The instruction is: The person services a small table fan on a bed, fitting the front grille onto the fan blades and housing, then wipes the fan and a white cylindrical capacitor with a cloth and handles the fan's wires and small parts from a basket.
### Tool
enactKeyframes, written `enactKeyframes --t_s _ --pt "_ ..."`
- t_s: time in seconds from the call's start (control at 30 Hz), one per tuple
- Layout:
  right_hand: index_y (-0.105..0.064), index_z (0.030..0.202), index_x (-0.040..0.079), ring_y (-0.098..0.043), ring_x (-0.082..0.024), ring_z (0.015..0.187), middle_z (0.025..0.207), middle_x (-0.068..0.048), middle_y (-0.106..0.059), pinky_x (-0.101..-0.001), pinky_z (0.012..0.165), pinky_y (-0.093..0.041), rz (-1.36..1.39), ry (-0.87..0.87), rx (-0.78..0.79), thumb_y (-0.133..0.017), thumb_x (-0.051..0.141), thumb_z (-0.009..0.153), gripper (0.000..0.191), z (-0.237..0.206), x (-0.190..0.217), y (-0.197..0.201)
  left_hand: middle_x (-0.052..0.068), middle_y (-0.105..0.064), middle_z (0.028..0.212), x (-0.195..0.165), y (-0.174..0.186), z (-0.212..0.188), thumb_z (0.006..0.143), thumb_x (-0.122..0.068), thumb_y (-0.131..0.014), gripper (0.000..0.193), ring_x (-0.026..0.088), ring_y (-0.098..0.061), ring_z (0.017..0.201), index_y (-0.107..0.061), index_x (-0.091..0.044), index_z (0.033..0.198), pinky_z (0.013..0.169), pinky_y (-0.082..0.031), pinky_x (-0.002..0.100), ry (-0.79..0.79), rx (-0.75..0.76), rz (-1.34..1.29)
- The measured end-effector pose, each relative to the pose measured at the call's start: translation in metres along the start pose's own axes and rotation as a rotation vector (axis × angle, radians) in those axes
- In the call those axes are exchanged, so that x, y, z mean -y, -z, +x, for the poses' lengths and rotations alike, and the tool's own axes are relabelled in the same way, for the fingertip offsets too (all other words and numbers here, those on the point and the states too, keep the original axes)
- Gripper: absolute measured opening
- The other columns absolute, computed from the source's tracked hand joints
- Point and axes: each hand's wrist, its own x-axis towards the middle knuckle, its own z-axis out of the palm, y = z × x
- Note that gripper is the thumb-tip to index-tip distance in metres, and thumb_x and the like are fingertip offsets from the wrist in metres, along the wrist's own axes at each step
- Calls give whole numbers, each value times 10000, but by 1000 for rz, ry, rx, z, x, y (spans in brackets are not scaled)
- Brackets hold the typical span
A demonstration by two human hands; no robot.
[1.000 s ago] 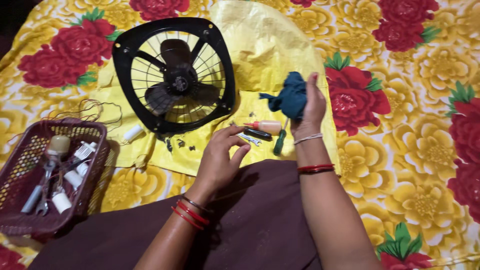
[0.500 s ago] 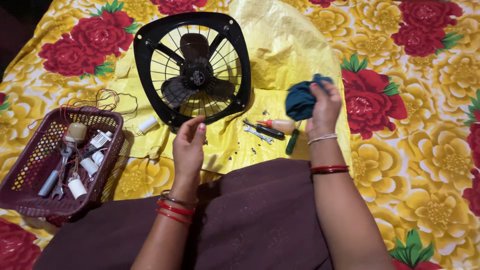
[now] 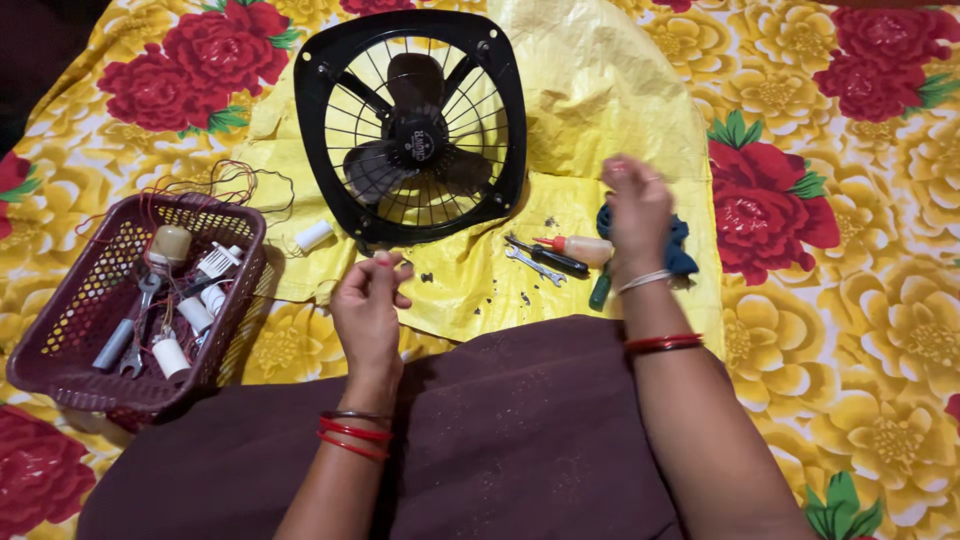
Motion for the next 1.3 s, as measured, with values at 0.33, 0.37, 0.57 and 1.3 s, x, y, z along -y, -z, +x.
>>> enactKeyframes --t_s 0.33,0.37,0.57,1.3 --pt "-330 1496 234 -572 -332 1287 1485 -78 -493 -540 1037 -470 816 -669 998 -338 697 906 750 -116 43 -76 132 -367 1636 28 -84 -18 1035 -315 -614 528 313 -300 1545 -486 -81 1490 1261 -203 484 -1012 180 760" --pt "-316 1524 209 -505 -323 1345 1526 -89 -453 -535 1080 -425 796 -587 981 -335 699 927 772 -117 51 -75 137 -385 1626 38 -84 -9 982 -319 -626 539 325 -311 1522 -511 -92 1457 1216 -190 502 -960 311 899" --pt "-217 1670 105 -137 -291 1645 1750 -135 -211 -509 1312 -157 464 -23 901 -311 711 1047 874 -102 62 -61 228 -304 1670 77 -79 31 1176 -430 -381 620 382 -244 1546 -339 -5 1625 1236 -216 428 -483 33 698" --pt "-634 1346 134 -500 -494 1352 1441 -281 -485 -475 1074 -441 -1021 629 461 -787 438 887 572 -99 -8 -55 213 -590 1426 -45 -3 -15 1010 -269 -700 519 278 -550 1300 -565 -3 1435 1133 -416 390 -52 229 -211"
